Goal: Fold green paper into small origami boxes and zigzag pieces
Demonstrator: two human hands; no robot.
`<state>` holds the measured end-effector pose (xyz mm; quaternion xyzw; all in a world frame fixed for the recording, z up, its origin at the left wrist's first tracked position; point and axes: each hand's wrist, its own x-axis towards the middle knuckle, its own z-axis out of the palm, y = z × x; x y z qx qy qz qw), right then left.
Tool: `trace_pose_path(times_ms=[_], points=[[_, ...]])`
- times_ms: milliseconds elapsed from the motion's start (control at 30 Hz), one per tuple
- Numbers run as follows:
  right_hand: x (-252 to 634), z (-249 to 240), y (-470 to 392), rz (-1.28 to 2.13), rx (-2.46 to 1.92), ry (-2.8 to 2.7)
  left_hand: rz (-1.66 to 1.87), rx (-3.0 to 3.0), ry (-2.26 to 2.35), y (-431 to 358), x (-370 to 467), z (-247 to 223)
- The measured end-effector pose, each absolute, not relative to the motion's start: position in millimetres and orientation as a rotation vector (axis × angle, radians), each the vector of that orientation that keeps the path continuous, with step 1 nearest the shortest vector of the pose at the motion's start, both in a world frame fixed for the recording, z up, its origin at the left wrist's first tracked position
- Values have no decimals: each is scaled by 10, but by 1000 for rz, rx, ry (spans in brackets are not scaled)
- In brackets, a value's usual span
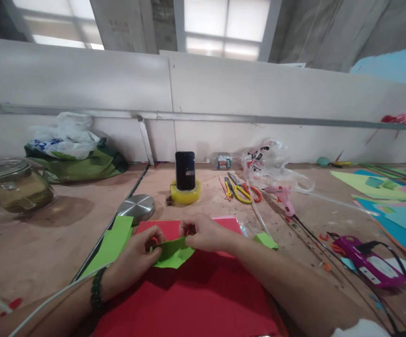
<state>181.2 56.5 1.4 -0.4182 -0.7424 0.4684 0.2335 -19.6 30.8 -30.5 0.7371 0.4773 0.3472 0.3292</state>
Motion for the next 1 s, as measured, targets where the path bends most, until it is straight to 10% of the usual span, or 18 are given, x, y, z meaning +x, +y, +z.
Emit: trace_pose_path(times_ms=[1000], points=[[1789,-19,440,919,-971,-2193,1039,2312,1085,136,-161,-221]])
